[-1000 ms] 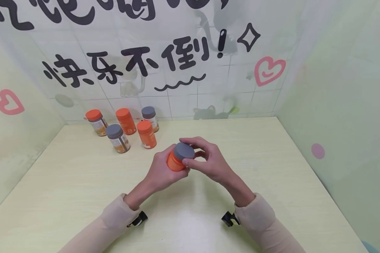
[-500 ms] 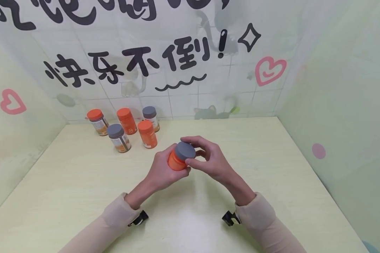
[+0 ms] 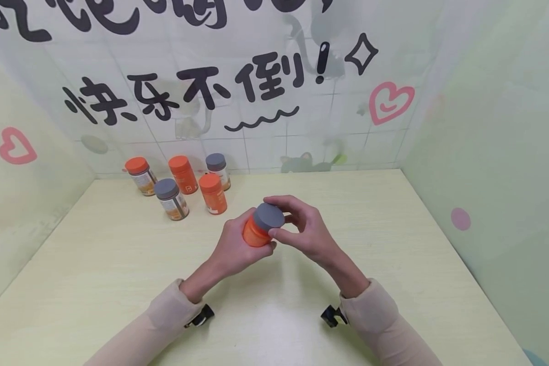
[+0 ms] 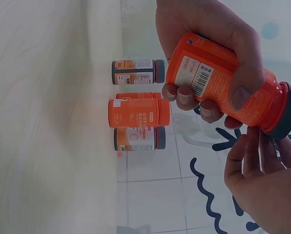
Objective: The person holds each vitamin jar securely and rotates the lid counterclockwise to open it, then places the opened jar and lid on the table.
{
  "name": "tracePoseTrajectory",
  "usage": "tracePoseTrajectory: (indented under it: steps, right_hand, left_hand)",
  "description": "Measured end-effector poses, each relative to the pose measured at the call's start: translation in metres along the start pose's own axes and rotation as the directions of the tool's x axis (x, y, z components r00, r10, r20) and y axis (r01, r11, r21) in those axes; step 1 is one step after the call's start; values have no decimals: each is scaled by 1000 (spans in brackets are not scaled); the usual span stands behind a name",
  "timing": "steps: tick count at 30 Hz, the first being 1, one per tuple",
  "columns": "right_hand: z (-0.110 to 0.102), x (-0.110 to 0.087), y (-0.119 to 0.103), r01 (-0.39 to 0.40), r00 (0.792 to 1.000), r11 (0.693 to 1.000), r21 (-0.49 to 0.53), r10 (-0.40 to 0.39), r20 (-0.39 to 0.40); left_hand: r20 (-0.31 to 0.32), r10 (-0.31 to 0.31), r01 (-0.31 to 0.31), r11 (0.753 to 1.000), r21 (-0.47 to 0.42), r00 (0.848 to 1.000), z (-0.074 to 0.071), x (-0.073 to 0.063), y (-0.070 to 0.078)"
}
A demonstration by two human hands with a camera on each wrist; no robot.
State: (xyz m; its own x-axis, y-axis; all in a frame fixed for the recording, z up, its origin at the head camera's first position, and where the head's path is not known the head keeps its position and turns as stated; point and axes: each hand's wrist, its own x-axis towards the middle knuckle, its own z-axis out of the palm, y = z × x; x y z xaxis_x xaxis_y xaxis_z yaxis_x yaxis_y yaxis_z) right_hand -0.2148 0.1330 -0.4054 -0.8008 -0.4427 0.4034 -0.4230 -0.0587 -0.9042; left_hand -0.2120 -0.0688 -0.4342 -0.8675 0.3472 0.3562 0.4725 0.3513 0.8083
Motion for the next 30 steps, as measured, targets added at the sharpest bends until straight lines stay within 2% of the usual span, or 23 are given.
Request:
tracePoseTrajectory:
  steps: [13,20,25,30]
  right_hand:
    - [-8,2,-2,43,995,996,75,-36,-91]
    - [-24,2,0,39,986,992,116,-19,-164]
    - [-35,4,-1,33,988,984,174,-6,-155]
    - [-44,5,-1,45,993,972,229,-18,-118]
  left_hand:
    - [-4,-15,15,1000,3,1000,1,1,1]
    - [38,-55,58,994,-94,998,0,4,3]
    - [37,-87,91,989,-118,996,1,6,4]
    - [17,-150,151,979,-135,989,0,6,5]
